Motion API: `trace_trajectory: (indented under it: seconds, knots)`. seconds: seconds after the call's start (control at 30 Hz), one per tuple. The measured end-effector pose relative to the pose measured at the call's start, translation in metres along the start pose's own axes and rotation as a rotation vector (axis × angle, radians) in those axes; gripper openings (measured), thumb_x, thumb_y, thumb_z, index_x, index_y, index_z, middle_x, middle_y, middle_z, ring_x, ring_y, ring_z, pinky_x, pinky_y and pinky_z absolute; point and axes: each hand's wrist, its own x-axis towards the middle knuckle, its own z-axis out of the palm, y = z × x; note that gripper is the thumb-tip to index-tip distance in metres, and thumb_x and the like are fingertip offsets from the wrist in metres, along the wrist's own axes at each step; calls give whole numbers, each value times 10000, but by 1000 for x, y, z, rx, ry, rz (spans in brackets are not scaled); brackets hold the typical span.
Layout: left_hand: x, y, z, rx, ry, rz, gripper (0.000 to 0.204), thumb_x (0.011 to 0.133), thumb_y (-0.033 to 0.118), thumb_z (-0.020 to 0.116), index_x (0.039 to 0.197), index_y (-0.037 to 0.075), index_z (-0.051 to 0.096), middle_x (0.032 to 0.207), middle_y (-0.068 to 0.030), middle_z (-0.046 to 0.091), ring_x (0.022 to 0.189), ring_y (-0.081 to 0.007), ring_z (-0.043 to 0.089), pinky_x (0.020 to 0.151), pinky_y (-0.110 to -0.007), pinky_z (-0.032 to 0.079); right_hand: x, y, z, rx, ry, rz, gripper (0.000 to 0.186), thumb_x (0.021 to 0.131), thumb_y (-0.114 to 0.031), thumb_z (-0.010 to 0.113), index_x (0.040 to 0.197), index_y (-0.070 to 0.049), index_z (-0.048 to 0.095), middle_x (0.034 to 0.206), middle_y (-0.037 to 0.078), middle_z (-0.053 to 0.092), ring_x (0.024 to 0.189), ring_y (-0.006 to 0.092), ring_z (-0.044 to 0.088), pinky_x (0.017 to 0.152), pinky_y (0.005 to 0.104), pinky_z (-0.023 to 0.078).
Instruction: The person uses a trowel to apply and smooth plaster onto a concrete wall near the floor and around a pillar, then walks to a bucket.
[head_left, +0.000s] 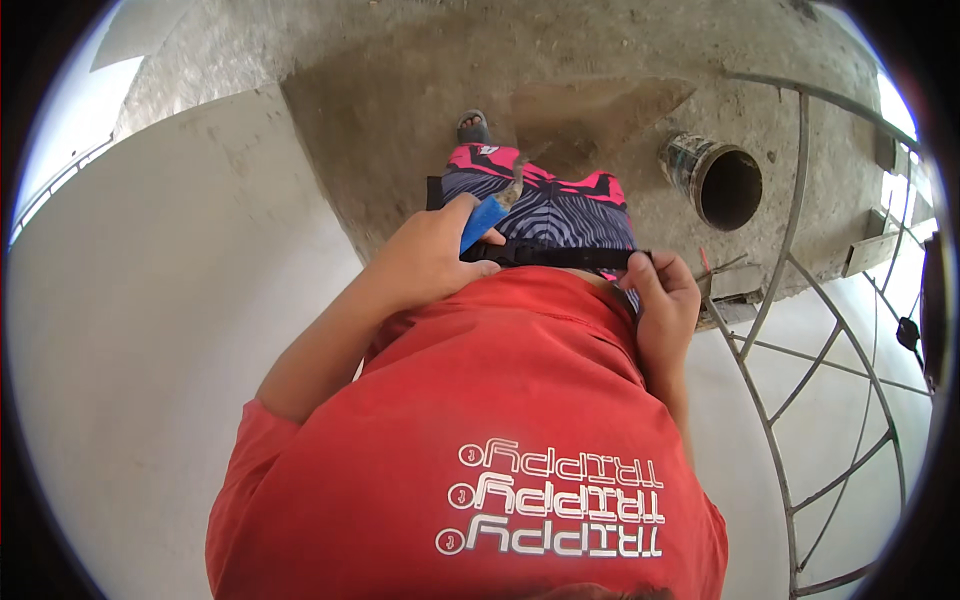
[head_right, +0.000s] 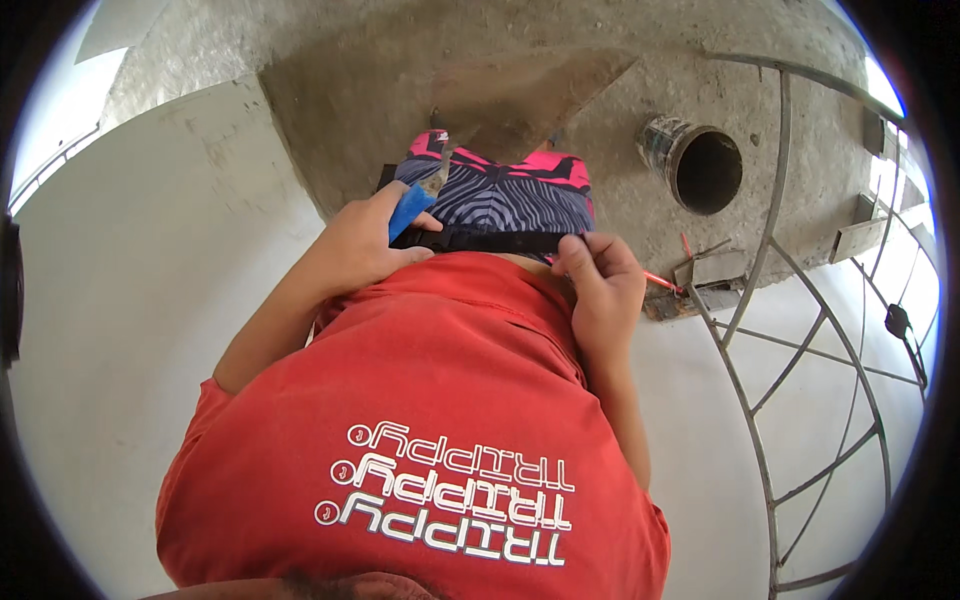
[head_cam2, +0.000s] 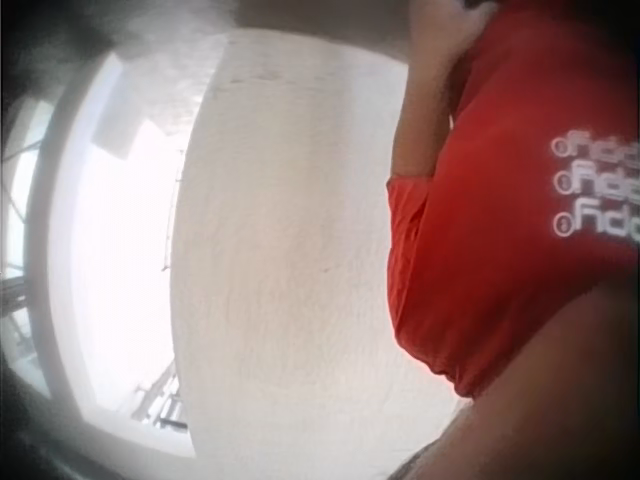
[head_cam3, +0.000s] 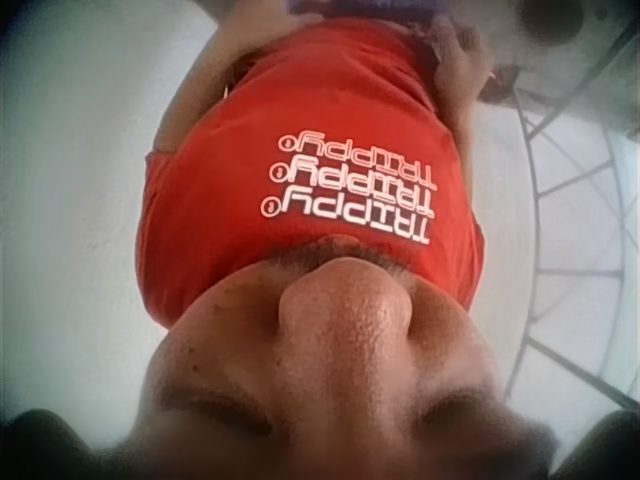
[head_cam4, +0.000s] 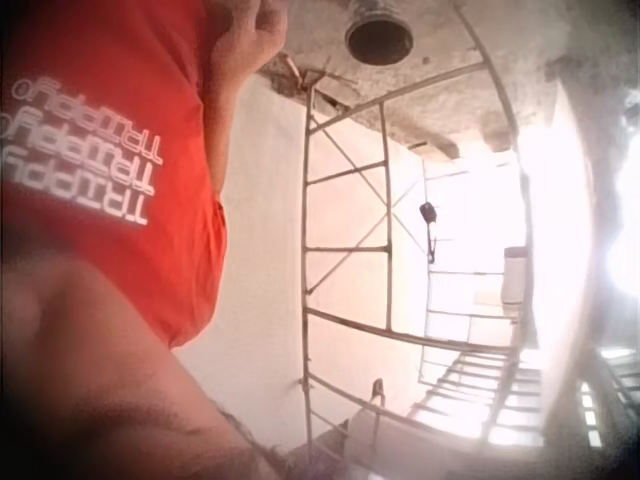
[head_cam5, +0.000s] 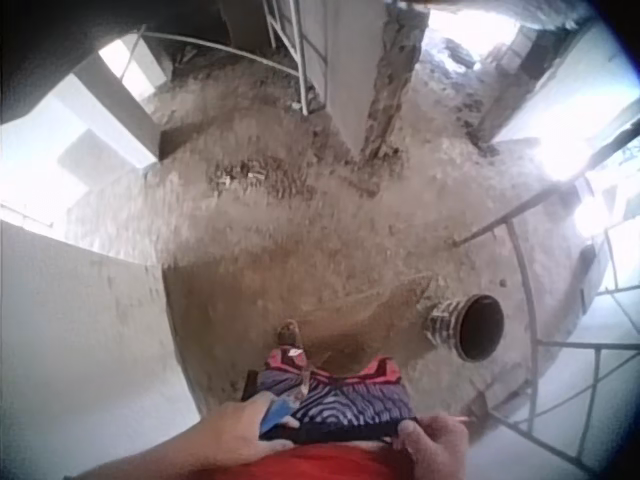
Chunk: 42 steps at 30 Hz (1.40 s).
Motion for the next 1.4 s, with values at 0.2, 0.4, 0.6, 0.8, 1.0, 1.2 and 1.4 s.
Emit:
trace_trajectory:
  seconds: [0.2,0.4,0.6,0.8,1.0,1.2,1.4]
  knots:
    - [17,1,4,-67,18,47,608,775,214,829,1248,-22,531,1149,-108,757,1092,-324,698,954,-382,520,21,4,2,255,-30,148,182,1010,-182,674,983,-8,630,844,55,681,793,127,644,779,280,534]
    - [52,15,19,-128,-37,128,575,797,260,827,1227,-7,554,1085,-144,753,974,-301,714,873,-375,542,47,-16,40,443,-234,145,152,1020,-146,650,1015,4,627,886,81,690,817,153,668,817,307,563]
    - [49,12,30,-46,144,95,485,822,258,802,1188,8,608,955,-161,728,901,-313,708,833,-399,542,44,-13,37,381,-225,100,140,1011,-117,658,1013,22,647,910,92,707,825,153,694,820,297,578]
    - [52,-2,37,-166,402,-33,377,880,194,722,1170,-12,596,926,-150,725,767,-240,717,704,-358,563,15,-25,46,-655,-407,-272,125,921,-128,727,980,-18,736,999,112,751,926,240,706,842,368,550]
    - [47,22,27,-613,496,-142,255,923,137,635,1112,-13,549,886,-142,724,600,-143,665,550,-277,538,-4,-24,38,-736,-641,-631,218,825,-259,813,914,-64,774,947,67,744,962,258,677,840,403,528]
    - [50,17,23,-763,511,-82,246,948,133,612,1106,7,472,861,-148,735,586,-149,650,533,-277,524,10,-24,45,-705,-589,-615,185,861,-230,790,910,-52,775,890,74,746,867,290,673,786,402,520]
    - [44,26,17,-711,584,11,207,962,126,609,1084,19,480,864,-171,733,549,-144,642,500,-267,507,41,-28,65,-679,-386,-287,322,853,-225,797,1095,-21,743,1002,123,755,879,269,699,803,378,541]
